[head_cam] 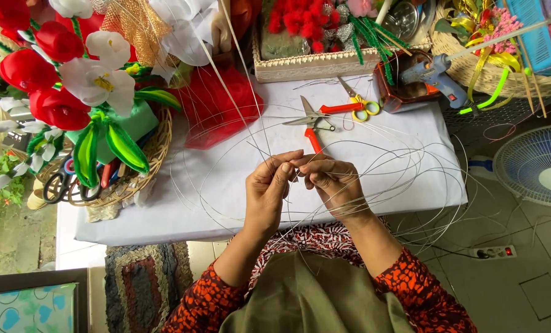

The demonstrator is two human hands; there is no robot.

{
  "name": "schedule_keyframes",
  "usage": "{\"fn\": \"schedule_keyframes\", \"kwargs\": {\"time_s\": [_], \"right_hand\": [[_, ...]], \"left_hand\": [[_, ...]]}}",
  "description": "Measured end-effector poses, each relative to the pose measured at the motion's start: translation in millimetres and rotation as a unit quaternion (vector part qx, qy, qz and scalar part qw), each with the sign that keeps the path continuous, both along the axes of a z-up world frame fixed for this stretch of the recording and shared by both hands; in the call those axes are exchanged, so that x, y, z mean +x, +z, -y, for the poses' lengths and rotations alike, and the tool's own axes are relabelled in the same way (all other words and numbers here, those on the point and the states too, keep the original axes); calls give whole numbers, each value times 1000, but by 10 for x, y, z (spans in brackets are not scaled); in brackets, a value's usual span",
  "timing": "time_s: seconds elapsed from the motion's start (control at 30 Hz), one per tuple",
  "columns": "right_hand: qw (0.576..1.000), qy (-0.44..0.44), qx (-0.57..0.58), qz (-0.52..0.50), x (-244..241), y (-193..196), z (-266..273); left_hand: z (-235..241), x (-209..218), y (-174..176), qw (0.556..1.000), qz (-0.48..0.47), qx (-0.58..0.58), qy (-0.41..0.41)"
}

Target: The person cuts thin metal wires to length using wire cutters, then gathers and aligns them into a bundle. They twist the wires together by hand to form a central joint, creating a fan-like wire frame structure.

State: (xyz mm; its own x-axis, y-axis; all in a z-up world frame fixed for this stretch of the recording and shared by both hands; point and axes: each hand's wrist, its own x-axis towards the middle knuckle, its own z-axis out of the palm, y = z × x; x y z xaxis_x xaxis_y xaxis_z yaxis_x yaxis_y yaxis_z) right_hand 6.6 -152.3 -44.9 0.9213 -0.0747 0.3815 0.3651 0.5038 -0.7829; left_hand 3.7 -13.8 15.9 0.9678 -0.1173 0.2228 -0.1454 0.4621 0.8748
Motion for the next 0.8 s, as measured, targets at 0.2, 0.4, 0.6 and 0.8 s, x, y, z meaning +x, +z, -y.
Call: {"fn": "schedule_keyframes", "kwargs": {"time_s": [0.2,0.4,0.6,0.8], "right_hand": [[995,79,57,28,-116,193,-61],[967,189,166,47,-304,483,-27],[896,350,270,22,-585,497,125],[847,441,298,-5,-789,240,295]], "left_hand": [[59,-18,-43,997,-25,-26,64],[-4,111,-56,991,-51,-73,104],[-185,465,120,987,19,-81,136],[-366,839,277,984,89,-73,138]]}}
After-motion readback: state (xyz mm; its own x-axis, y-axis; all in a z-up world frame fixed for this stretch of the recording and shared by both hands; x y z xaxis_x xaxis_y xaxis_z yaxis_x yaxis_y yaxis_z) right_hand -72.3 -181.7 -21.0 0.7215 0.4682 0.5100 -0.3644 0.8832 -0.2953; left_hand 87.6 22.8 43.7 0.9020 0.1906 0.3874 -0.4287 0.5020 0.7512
